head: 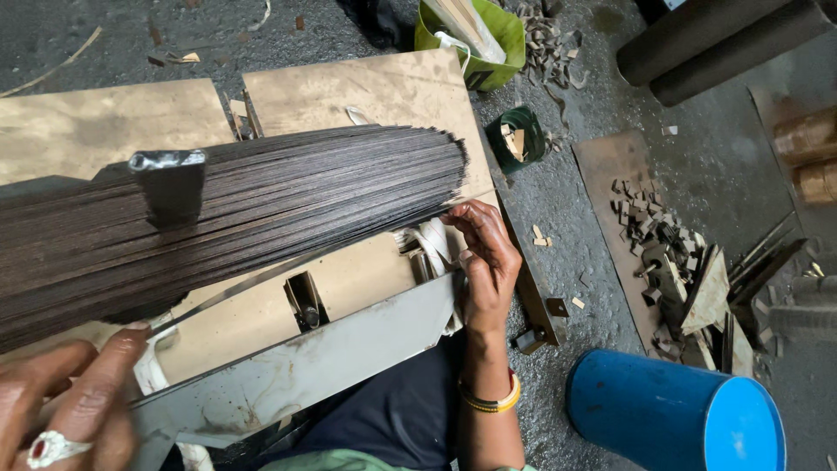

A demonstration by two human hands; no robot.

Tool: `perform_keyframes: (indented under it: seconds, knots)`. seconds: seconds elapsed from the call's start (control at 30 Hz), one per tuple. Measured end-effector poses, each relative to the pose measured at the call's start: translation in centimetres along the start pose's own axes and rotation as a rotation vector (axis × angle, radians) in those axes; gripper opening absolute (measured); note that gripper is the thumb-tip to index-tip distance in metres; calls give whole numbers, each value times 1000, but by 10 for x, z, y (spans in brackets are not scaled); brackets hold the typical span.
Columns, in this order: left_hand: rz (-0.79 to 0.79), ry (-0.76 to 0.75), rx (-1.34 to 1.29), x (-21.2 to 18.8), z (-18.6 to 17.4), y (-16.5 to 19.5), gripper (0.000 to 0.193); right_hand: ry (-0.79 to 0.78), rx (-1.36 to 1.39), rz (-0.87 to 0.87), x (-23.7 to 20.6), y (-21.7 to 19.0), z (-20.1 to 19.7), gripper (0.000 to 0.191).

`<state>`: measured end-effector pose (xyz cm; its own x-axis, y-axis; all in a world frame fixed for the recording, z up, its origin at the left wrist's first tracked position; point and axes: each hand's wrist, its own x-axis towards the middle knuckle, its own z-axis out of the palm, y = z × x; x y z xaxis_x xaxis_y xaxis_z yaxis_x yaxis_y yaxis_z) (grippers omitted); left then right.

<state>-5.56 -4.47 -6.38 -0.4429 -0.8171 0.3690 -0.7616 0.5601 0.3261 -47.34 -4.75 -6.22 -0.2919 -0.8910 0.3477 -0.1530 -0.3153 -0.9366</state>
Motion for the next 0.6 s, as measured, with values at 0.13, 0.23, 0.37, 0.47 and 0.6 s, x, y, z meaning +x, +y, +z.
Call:
perform_keyframes:
  seconds: [0.13,0.23,0.37,0.47,0.6]
  knots:
    - [79,100,75,4,1,10,44,-15,4,-12,1,-4,2,52]
    - [79,17,104,7,1,9,47,-1,-26,-6,3,-7,4,53]
    - [25,36,111,11,-6,16,48,12,-157,-28,6,-19,8,42]
    - [-22,57,70,23,-19,28,44,119,-566,-168,8,-37,6,30]
    - [-31,113,56,47,-42,44,22,170,-1042,-528,22,-50,-3,32]
